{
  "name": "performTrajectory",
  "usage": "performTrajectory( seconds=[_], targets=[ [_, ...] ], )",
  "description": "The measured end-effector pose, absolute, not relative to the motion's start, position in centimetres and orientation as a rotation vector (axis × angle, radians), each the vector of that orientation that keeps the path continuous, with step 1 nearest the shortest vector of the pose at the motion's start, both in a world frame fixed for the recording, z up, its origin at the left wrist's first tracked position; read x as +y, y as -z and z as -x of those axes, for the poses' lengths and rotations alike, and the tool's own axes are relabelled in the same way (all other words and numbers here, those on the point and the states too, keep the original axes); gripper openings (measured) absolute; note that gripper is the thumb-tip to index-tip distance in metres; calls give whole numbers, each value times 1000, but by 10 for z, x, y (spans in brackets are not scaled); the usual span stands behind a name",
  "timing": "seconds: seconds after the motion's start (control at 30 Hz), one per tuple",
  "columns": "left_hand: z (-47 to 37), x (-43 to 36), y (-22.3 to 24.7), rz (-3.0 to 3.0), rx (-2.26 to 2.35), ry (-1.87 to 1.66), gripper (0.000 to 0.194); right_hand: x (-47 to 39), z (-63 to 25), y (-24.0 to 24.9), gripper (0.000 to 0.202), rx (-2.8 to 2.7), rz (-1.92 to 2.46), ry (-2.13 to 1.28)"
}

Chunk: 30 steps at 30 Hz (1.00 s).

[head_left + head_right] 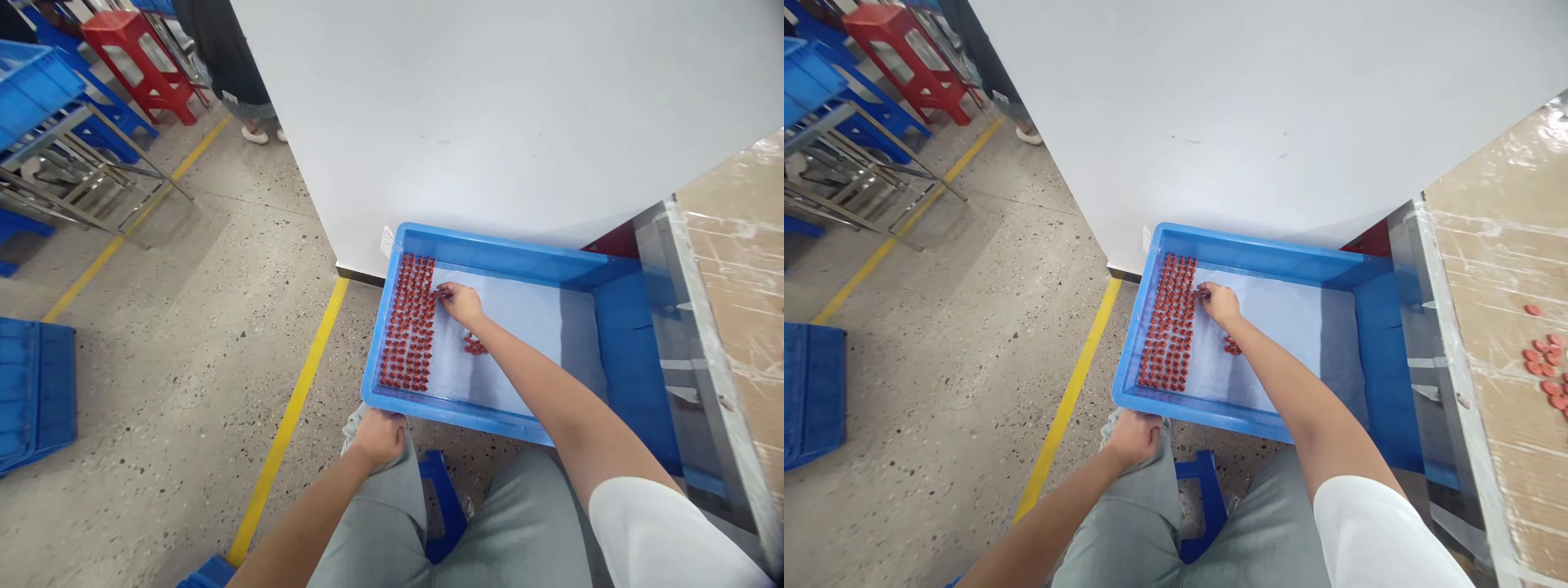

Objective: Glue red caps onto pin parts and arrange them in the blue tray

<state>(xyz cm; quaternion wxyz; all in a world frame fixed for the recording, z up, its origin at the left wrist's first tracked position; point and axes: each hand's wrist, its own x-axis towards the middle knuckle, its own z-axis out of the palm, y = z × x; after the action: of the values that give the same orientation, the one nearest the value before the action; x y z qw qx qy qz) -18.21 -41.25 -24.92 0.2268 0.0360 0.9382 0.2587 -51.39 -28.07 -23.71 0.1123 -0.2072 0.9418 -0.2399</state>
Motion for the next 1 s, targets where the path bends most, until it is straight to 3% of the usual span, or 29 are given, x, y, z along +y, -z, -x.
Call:
performTrajectory(
  seconds=[0.23,0.43,0.5,0.67,0.87,1.0],
  targets=[
    [182,-413,249,-126,2611,-722,23,-221,503,206,31,2770,540,612],
    [181,-413,250,-139,2632,-735,22,-151,463,211,81,2686,592,402],
    [181,-412,250,-138,2636,-737,22,-143,450,224,87,2675,602,410],
    [182,-410,248,-137,2637,-737,24,-159,431,241,70,2792,488,504],
    [183,-409,248,-132,2629,-720,25,-173,429,238,32,2824,497,539],
    [184,-410,250,-130,2614,-711,25,-162,434,245,24,2836,506,570]
  ],
)
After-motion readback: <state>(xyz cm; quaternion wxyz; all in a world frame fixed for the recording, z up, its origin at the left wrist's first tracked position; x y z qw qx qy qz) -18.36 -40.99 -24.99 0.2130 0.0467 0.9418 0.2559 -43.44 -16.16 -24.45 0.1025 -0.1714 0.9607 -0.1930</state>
